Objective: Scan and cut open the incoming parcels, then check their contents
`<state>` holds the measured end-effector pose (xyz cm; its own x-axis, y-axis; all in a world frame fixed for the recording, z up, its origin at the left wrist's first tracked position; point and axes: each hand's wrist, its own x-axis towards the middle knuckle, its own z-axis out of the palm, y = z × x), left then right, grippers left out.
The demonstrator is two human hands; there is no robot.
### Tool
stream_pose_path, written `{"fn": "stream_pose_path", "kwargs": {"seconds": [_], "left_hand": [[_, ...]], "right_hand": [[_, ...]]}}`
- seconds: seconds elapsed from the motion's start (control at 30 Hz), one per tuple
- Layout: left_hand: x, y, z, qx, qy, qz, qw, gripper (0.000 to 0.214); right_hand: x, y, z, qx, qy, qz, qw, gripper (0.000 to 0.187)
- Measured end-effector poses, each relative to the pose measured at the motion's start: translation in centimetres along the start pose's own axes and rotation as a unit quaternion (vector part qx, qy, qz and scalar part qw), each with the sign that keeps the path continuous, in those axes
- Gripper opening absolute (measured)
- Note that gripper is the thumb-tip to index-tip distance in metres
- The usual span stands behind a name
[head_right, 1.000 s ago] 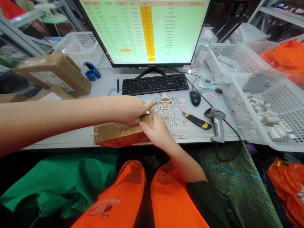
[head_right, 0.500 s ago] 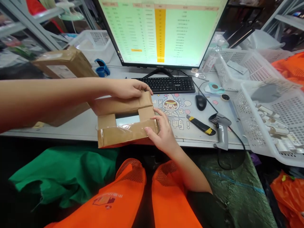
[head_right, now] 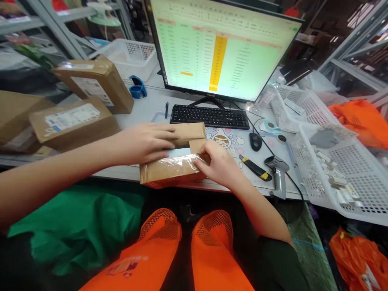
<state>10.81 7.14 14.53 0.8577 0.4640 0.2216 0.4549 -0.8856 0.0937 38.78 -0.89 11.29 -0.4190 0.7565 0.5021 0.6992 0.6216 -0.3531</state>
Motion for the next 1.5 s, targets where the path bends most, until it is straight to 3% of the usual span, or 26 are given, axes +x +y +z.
{"fn": "stream_pose_path", "kwargs": {"seconds": [0.1, 0.2, 0.27, 0.37, 0.47, 0.53, 0.63, 0.73, 0.8, 0.83, 0.9, 0.97, 1.07, 1.17, 1.27, 1.37, 1.43, 1.5], "left_hand": [[-2.9, 0.3, 0.7, -0.062, -0.068, -0.053, 0.994, 0.047], [-3.0, -0.1, 1.3, -0.128, -0.12, -0.095, 0.98, 0.053], [-2.3, -0.3, 1.3, -0.154, -0.137, -0.104, 0.973, 0.056], [-1.4, -0.1, 0.9, -0.158, -0.149, -0.122, 0.969, 0.058], [-1.4, 0.2, 1.1, -0.149, -0.141, -0.144, 0.968, 0.056], [-1.9, 0.3, 1.8, -0.154, -0.087, -0.144, 0.974, 0.049], [-3.4, 0.7, 3.5, -0.185, 0.121, -0.165, 0.961, 0.039], [-5.6, 1.3, 6.1, -0.19, 0.358, -0.261, 0.876, 0.035], [-7.6, 1.9, 7.9, -0.17, 0.44, -0.333, 0.816, 0.033], [-8.7, 2.2, 8.7, -0.163, 0.447, -0.359, 0.803, 0.029], [-11.1, 2.8, 9.5, -0.161, 0.409, -0.377, 0.815, 0.02], [-13.0, 3.2, 8.9, -0.158, 0.332, -0.349, 0.862, 0.017], [-13.2, 3.7, 4.9, -0.085, 0.209, -0.292, 0.929, 0.024], [-9.3, 4.3, -0.3, -0.003, 0.039, -0.263, 0.964, 0.031], [-3.4, 5.1, -2.9, 0.012, -0.101, -0.227, 0.968, 0.044], [0.3, 6.0, -2.3, 0.063, -0.182, -0.203, 0.96, 0.06], [0.7, 6.4, -1.3, 0.111, -0.194, -0.203, 0.953, 0.075], [0.1, 6.6, -0.4, 0.132, -0.183, -0.202, 0.953, 0.085]], "right_hand": [[3.4, -3.2, -2.3, -0.134, -0.197, -0.042, 0.97, 0.039], [5.2, -5.5, -2.8, -0.189, -0.285, -0.082, 0.936, 0.047], [4.4, -6.3, -2.6, -0.211, -0.272, -0.101, 0.933, 0.037], [0.7, -6.9, -1.8, -0.244, -0.199, -0.168, 0.934, 0.014], [-3.5, -7.1, -0.8, -0.255, -0.116, -0.204, 0.938, 0.024], [-5.1, -7.1, -0.8, -0.204, -0.105, -0.186, 0.955, 0.033], [-4.4, -6.3, -2.2, -0.06, -0.183, -0.117, 0.974, 0.049], [-0.9, -4.3, -3.8, 0.002, -0.219, -0.041, 0.975, 0.038], [1.4, -2.4, -4.0, 0.024, -0.228, -0.036, 0.973, 0.037], [2.2, -1.5, -3.9, 0.044, -0.242, -0.04, 0.968, 0.038], [3.0, 0.1, -3.5, 0.083, -0.275, -0.033, 0.957, 0.037], [3.2, 1.1, -3.1, 0.091, -0.283, -0.008, 0.955, 0.033], [3.8, 1.5, -2.7, 0.069, -0.283, 0.005, 0.957, 0.026], [5.9, 0.5, -1.8, 0.005, -0.299, 0.024, 0.954, 0.023], [7.9, -0.4, -1.2, -0.064, -0.301, 0.067, 0.949, 0.021], [8.2, 0.7, -1.7, -0.051, -0.26, 0.078, 0.961, 0.017], [7.0, 2.8, -2.4, 0.04, -0.194, 0.115, 0.973, 0.017], [4.9, 5.1, -2.4, 0.181, -0.111, 0.192, 0.958, 0.033]]}}
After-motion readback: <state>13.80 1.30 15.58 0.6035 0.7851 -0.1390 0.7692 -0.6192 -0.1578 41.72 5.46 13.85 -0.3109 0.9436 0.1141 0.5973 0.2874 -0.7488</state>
